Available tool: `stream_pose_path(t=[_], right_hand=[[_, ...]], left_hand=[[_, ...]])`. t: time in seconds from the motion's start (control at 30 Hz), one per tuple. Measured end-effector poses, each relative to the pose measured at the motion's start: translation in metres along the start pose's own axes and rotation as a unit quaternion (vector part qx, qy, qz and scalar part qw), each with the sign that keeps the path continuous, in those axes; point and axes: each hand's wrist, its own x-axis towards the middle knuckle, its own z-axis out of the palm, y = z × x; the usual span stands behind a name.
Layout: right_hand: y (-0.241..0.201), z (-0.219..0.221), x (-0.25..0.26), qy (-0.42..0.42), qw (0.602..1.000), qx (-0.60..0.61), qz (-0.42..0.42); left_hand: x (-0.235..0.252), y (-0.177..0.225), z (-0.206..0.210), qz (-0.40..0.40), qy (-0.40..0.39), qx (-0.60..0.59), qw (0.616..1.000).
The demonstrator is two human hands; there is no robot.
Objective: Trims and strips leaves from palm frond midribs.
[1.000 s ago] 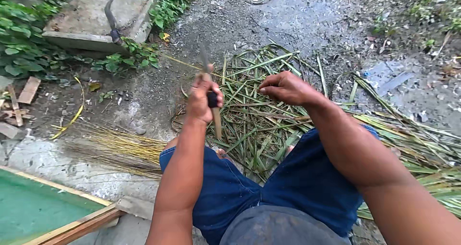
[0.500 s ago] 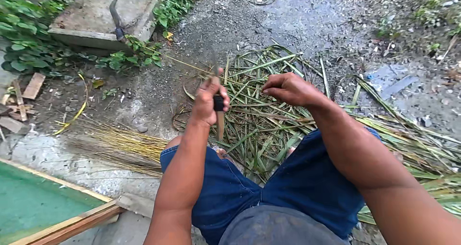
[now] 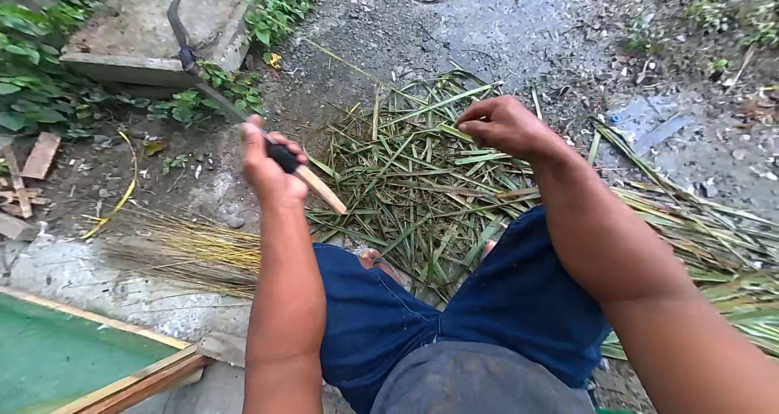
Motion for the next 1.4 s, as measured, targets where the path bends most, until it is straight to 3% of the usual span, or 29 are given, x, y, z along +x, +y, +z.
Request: stream_pose_path(t=[0.1, 0.2, 0.43, 0.63, 0.83, 1.03, 1.23, 1.4], right_hand=[[-0.008, 0.027, 0.006, -0.025, 0.998, 0.055, -0.022], [-0.02, 0.048, 0.008, -0.069, 0.995, 0.052, -0.043], [-0.024, 0.047, 0.005, -0.097, 0.992, 0.075, -0.039], [-0.035, 0.049, -0.001, -0.051, 0.993, 0.065, -0.088], [-0.046, 0.037, -0.016, -0.025, 0.994, -0.015, -0.104], [-0.054, 0.051, -0.023, 0.008, 0.993, 0.017, -0.115], [-0.053, 0.044, -0.037, 0.018, 0.992, 0.002, -0.126], [-0.051, 0.044, -0.036, 0.003, 0.994, 0.031, -0.106]], left_hand=[[-0.044, -0.026, 0.031, -0.043, -0.177, 0.124, 0.975], [-0.063, -0.047, 0.05, -0.126, -0.286, 0.123, 0.942], [-0.041, -0.037, 0.044, -0.115, -0.243, 0.034, 0.963], [-0.074, -0.043, 0.064, -0.182, -0.351, 0.102, 0.913], [-0.043, -0.002, 0.04, -0.084, -0.239, 0.008, 0.967], [-0.088, -0.021, 0.06, -0.159, -0.352, 0.083, 0.919], [-0.061, 0.002, 0.042, -0.088, -0.253, 0.008, 0.963], [-0.088, -0.022, 0.062, -0.136, -0.342, 0.088, 0.926]])
